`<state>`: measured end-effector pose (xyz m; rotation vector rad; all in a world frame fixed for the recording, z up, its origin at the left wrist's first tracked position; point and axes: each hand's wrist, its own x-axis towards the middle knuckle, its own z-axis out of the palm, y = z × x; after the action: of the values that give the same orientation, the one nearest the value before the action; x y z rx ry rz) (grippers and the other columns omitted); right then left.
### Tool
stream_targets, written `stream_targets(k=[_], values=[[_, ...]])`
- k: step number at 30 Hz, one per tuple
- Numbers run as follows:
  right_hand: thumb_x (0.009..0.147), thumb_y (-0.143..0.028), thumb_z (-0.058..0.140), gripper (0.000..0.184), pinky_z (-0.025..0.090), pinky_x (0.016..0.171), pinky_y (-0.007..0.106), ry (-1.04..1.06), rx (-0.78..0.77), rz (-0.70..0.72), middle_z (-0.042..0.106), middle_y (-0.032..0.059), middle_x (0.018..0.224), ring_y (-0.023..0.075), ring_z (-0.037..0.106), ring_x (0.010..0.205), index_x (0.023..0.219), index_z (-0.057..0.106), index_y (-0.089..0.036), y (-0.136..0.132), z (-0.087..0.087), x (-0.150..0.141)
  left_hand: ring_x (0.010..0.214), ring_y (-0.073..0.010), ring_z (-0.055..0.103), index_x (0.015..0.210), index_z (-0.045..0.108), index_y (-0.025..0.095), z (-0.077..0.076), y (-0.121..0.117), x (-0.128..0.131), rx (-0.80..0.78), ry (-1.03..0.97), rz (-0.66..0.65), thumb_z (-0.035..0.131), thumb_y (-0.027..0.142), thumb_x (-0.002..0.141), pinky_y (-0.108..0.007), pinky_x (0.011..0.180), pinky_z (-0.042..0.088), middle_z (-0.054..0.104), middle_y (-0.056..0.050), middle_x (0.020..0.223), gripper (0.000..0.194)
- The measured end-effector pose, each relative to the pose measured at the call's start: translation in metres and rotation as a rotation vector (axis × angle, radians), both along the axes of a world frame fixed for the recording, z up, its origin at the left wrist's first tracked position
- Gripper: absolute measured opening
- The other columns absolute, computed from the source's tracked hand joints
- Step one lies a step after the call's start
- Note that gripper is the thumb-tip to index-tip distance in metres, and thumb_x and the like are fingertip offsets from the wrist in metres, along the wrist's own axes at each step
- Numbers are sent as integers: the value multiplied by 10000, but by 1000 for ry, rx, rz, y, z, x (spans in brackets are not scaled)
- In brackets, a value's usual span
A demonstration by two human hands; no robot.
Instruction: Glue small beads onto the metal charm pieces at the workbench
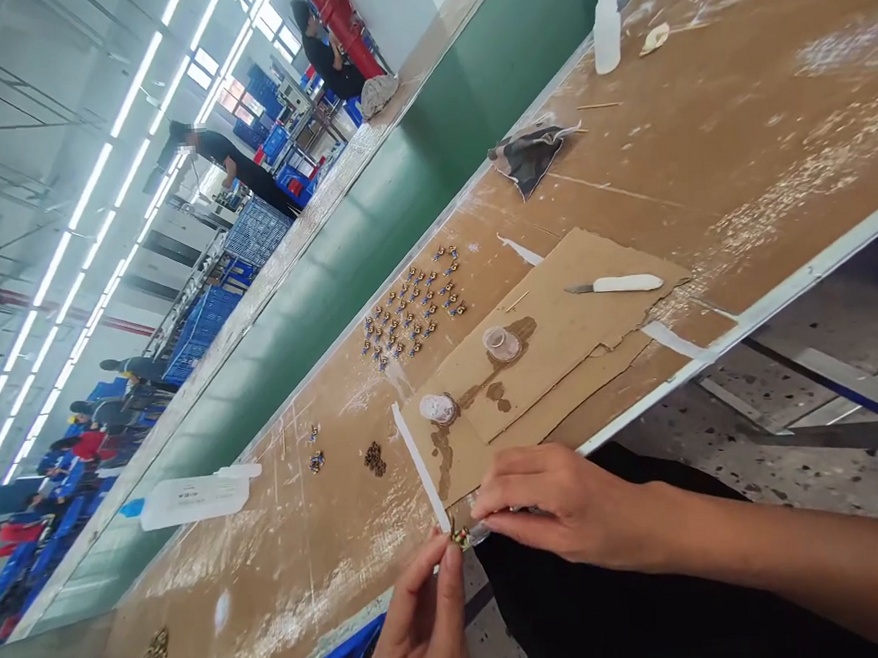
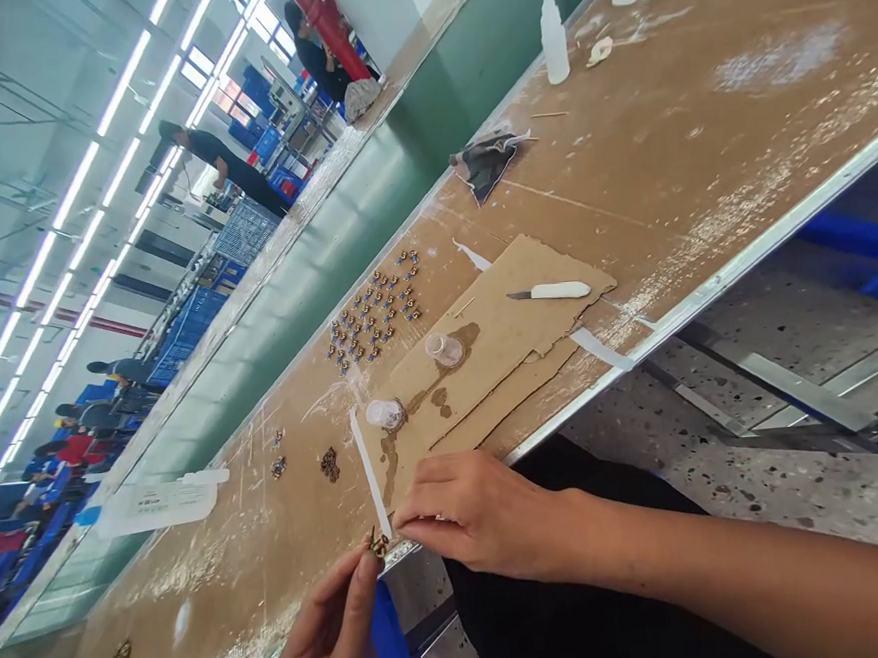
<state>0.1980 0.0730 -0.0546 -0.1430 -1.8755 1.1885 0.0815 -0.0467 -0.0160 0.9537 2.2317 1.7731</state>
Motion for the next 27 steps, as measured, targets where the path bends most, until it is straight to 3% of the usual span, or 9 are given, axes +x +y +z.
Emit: stream_targets(k=[4,10,18,22,27], values=[[925,-218,463,197,426,710,181,-47,70,10,589,46,798,85,529,758,924,627,-109,3,0,5,859,-100,666,823,724,221,-2,-6,6,-12,162,-161,721,252,700,-137,872,483,719,28,827,127],[920,-201,469,176,420,690,187,-38,174,-41,580,42,782,87,521,743,895,617,-108,3,4,13,759,-152,672,855,700,192,-2,-10,1,-83,512,-272,576,311,828,-343,889,530,694,-20,761,174],[908,-173,481,156,424,676,190,1,253,-75,578,49,764,89,520,733,886,614,-95,3,6,16,826,-176,682,945,671,179,15,-10,-12,-153,684,-551,584,236,808,-347,875,538,713,-33,831,172],[894,-147,497,133,427,665,196,42,271,-86,584,58,774,95,514,728,886,612,-80,4,4,16,757,-159,671,910,668,181,7,-6,-6,-74,628,-492,583,211,807,-373,882,528,698,-17,775,137],[896,-154,495,133,440,672,190,53,285,-94,583,62,784,93,516,743,911,604,-78,4,5,17,635,-114,627,809,662,200,-6,3,5,57,612,-302,609,179,791,-333,827,532,674,19,707,60]])
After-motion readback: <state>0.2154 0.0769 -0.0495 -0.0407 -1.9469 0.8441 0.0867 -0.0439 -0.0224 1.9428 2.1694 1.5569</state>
